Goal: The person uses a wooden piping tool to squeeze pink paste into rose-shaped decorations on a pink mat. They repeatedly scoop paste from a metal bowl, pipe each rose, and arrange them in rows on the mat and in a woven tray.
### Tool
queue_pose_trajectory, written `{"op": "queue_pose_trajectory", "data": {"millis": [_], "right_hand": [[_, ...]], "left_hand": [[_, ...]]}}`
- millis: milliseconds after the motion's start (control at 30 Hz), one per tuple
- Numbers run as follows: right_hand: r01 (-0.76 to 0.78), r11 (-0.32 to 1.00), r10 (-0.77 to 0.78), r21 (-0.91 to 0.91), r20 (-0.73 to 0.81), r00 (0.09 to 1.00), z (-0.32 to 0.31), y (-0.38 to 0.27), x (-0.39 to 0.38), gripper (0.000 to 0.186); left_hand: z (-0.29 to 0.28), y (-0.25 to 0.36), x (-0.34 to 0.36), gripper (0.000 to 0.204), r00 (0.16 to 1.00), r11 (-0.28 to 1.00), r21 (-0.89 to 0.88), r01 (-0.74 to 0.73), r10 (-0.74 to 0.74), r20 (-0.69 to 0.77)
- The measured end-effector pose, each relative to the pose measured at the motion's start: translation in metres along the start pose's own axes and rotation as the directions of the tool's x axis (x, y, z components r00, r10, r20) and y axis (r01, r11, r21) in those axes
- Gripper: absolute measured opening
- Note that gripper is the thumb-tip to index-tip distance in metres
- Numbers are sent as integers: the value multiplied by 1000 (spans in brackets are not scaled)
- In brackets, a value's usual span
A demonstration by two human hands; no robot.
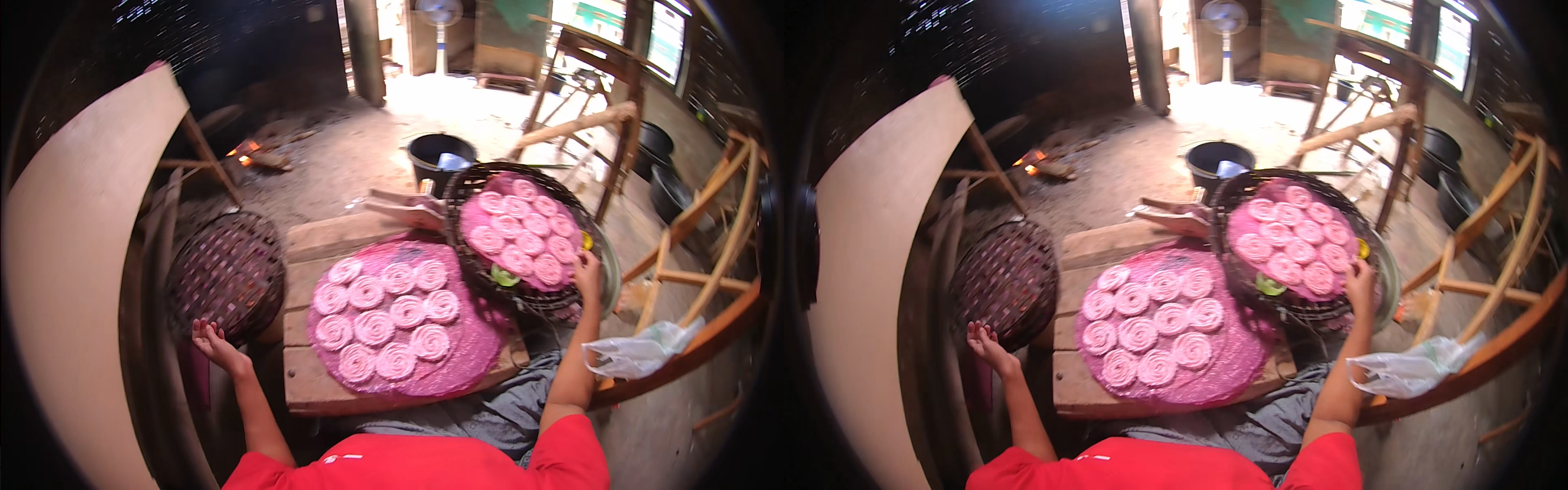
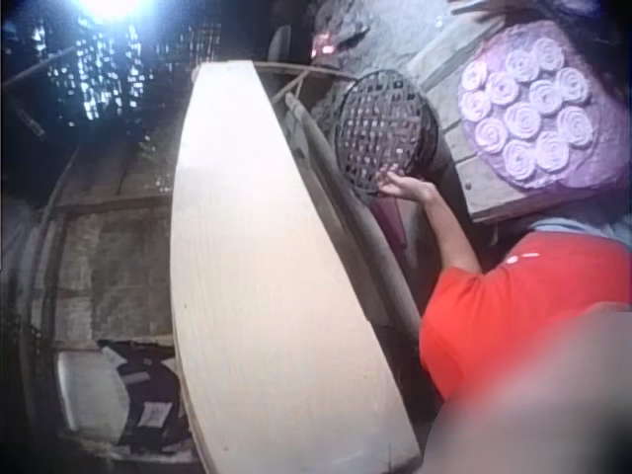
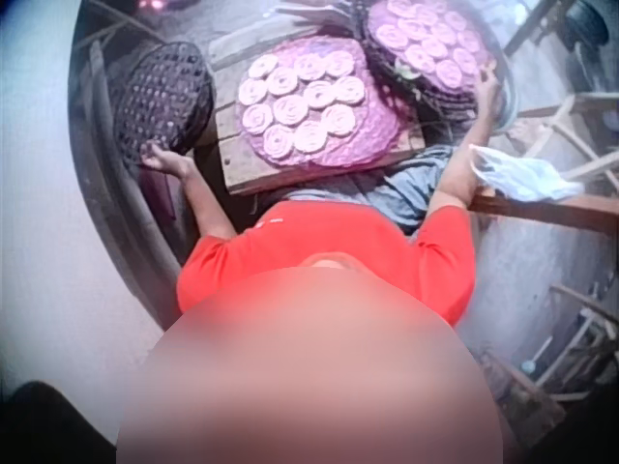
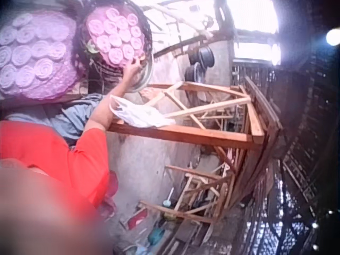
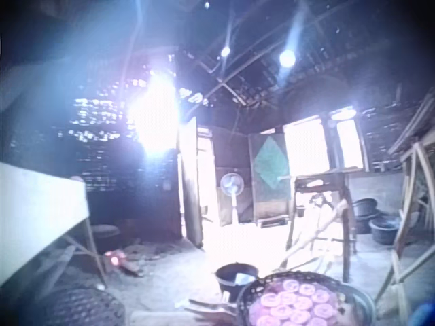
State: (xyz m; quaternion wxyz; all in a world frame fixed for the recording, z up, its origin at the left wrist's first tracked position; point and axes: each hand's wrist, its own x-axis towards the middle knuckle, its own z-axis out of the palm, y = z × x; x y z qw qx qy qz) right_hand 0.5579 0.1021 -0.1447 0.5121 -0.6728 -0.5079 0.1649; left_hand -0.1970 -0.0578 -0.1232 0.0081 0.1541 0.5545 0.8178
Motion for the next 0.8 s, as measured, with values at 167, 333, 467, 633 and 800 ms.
{"op": "queue_pose_trajectory", "data": {"millis": [167,333,467,633,800], "right_hand": [[150,965,-153,-215,1,988,2,-41,-14,16],[190,981,-154,-36,446,882,23,-104,-45,19],[465,885,-358,1,639,681,45,-129,-68,17],[516,854,-341,-65,679,650,41,-139,-75,17],[102,959,-255,265,647,719,29,-150,-72,17]], "left_hand": [[115,33,-88,20,692,960,80,-269,135,709],[224,51,-188,21,159,835,-159,-526,280,947],[289,51,-256,16,-185,738,-366,-567,319,930],[315,40,-302,18,-373,600,-403,-691,181,910],[386,14,-318,21,-338,713,-348,-608,165,927]]}}
